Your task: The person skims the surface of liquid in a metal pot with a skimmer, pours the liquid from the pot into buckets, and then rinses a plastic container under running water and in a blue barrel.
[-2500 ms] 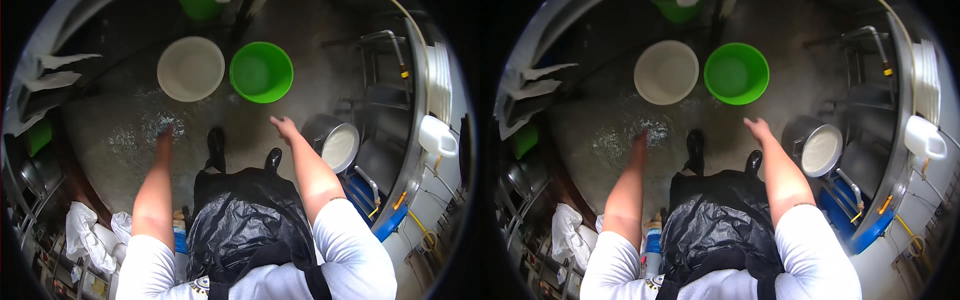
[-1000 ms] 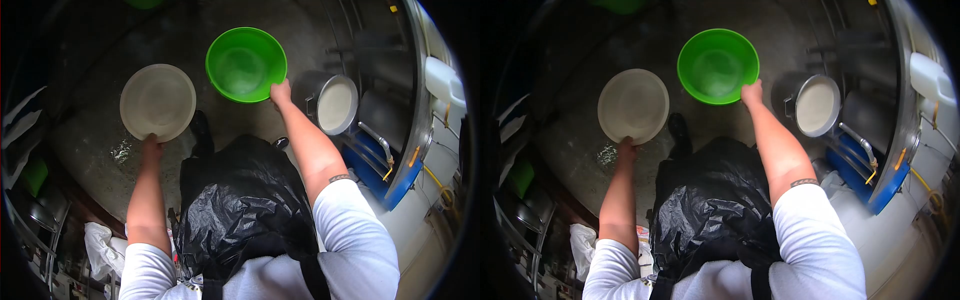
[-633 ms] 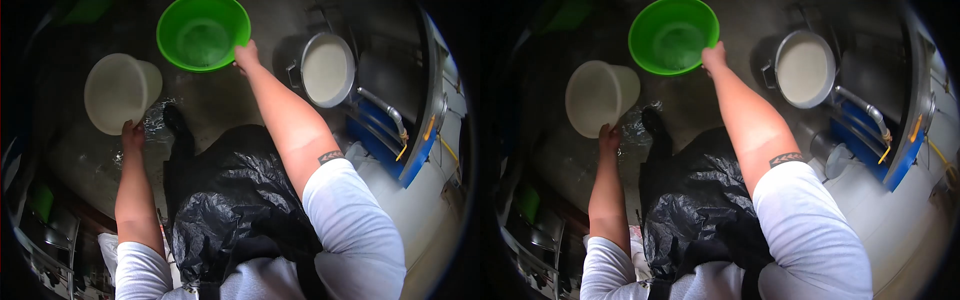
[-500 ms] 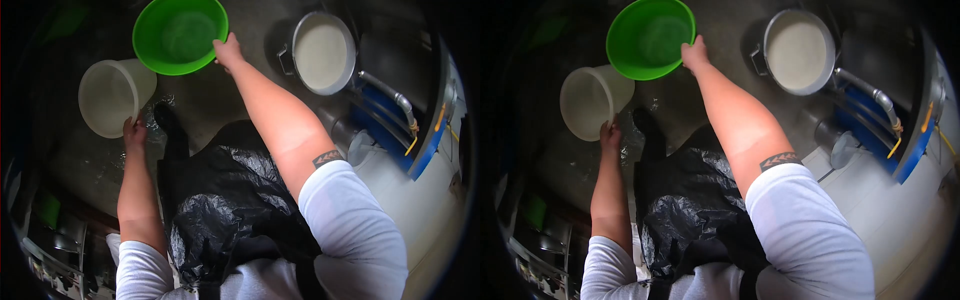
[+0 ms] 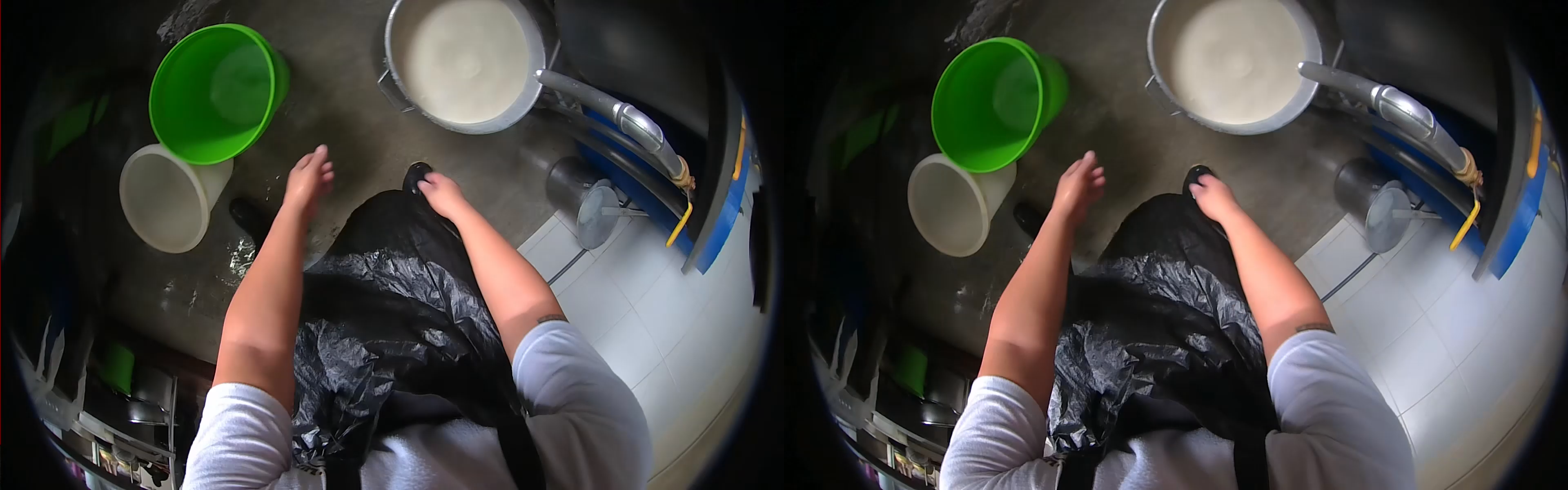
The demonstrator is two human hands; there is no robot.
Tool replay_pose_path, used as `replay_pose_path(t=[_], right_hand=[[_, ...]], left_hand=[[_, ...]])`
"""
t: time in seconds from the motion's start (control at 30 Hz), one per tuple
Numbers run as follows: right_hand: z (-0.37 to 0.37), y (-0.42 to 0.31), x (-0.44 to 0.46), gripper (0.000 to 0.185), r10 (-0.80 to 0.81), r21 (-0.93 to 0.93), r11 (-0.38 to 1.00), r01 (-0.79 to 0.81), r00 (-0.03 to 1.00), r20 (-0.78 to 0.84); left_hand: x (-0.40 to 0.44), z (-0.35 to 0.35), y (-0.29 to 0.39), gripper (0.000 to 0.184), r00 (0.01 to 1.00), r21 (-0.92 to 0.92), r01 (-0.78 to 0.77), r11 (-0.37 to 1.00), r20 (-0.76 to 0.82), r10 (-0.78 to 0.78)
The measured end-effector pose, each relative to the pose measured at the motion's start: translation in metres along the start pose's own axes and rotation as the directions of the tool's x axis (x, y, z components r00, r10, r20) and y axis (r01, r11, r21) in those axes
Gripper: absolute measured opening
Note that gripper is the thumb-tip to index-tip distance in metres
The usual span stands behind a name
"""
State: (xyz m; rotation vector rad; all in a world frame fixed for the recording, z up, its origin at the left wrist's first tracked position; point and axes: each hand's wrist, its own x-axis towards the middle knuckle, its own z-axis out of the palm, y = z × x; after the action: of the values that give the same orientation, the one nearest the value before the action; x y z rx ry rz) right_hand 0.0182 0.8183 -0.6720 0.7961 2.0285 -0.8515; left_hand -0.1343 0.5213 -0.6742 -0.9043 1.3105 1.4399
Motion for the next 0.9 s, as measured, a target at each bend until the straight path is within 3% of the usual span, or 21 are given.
replay_pose_path(t=[0.03,0.1,0.17,0.23,0.3,0.4,0.5,0.73,0.8,0.83,0.9], right_hand=[[-0.009,0.035,-0.008,0.047,0.064,-0.021,0.998,-0.065,0.997,-0.035],[-0.005,0.139,-0.005,0.042,0.193,0.116,0.976,-0.183,0.977,-0.087],[-0.043,0.133,-0.04,0.042,0.449,0.427,0.808,-0.407,0.894,0.002],[-0.057,0.159,-0.05,0.045,0.477,0.451,0.793,-0.409,0.878,-0.043],[-0.065,0.174,-0.057,0.048,0.509,0.473,0.777,-0.415,0.857,-0.083],[-0.067,0.174,-0.065,0.046,0.515,0.574,0.73,-0.37,0.85,-0.106],[-0.065,0.16,-0.065,0.045,0.518,0.553,0.746,-0.371,0.845,-0.132],[-0.094,0.122,-0.035,0.043,0.355,0.558,0.809,-0.183,0.91,-0.216],[-0.103,0.106,-0.017,0.041,0.179,0.407,0.913,0.01,0.889,-0.422],[-0.108,0.091,-0.008,0.041,0.173,0.406,0.914,0.015,0.889,-0.424],[-0.118,0.058,0.007,0.041,-0.036,0.139,0.975,0.172,0.743,-0.668]], left_hand=[[0.022,0.023,0.0,0.047,0.996,0.051,-0.044,0.998,0.085,0.04],[0.054,0.08,0.015,0.056,0.996,0.033,-0.033,0.999,0.09,0.03],[0.083,0.13,0.03,0.064,1.0,-0.095,0.001,0.995,0.024,0.001],[0.097,0.162,0.055,0.067,0.999,-0.194,0.022,0.981,-0.02,-0.027],[0.116,0.175,0.057,0.07,0.986,-0.362,0.103,0.927,0.162,-0.047],[0.112,0.175,0.049,0.07,0.99,-0.307,-0.012,0.951,0.128,0.054],[0.104,0.181,0.048,0.071,0.99,-0.285,-0.083,0.955,0.086,0.112],[0.095,0.162,0.013,0.069,0.992,-0.312,-0.096,0.945,0.051,0.117],[0.079,0.15,0.005,0.069,0.996,-0.32,-0.083,0.944,0.015,0.093],[0.07,0.143,0.002,0.069,0.995,-0.323,-0.088,0.942,0.014,0.098],[0.055,0.128,-0.004,0.068,0.997,-0.312,-0.075,0.947,-0.024,0.071]])
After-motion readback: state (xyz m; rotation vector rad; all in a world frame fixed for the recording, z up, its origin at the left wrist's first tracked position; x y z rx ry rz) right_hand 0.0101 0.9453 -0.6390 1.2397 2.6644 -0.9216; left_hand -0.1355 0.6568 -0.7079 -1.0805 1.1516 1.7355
